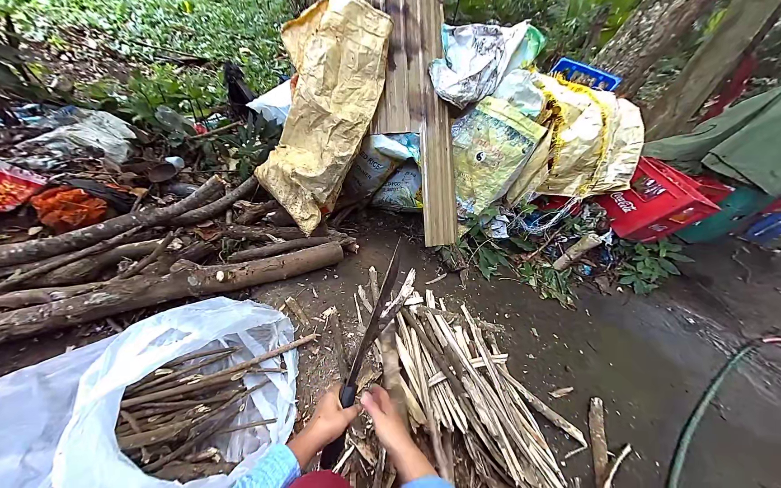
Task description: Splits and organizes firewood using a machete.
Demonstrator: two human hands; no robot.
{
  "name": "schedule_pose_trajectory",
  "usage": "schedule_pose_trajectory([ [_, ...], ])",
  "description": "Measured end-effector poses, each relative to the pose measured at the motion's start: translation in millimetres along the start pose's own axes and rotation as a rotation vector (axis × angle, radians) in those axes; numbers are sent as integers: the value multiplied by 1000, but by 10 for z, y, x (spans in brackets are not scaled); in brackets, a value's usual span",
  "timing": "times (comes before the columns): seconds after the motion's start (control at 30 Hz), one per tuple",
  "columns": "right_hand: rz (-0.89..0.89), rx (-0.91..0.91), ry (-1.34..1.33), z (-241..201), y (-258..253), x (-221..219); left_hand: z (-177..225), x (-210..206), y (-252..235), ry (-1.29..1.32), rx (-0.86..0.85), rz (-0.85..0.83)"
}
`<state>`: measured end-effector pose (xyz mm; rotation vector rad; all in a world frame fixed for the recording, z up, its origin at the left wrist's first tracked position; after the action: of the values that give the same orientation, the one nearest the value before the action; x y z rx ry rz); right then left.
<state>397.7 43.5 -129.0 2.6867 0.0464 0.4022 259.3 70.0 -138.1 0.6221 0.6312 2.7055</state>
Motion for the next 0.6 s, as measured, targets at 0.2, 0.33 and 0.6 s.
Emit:
schedule_pose_trajectory([
  [0.2, 61, -68, 0, -282, 42, -296, 194, -163, 243, 107, -107, -242],
  [0.33, 17, -72, -4, -130, 72, -243, 74, -183, 165, 37, -97, -438],
  [0.6, 145, -122, -218, 73, 301, 153, 775, 197, -190, -215, -145, -369],
])
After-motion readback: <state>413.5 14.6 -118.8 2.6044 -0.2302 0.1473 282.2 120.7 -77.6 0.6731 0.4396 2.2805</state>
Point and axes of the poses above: each hand's wrist, its own y-axis away from the middle knuckle, its own x-axis out of the back of the hand, z = x × y, the point moved 9 cm from there along -y, towards the middle knuckle, and after that the axes turned 2 degrees about z, right-handed, at the moved point
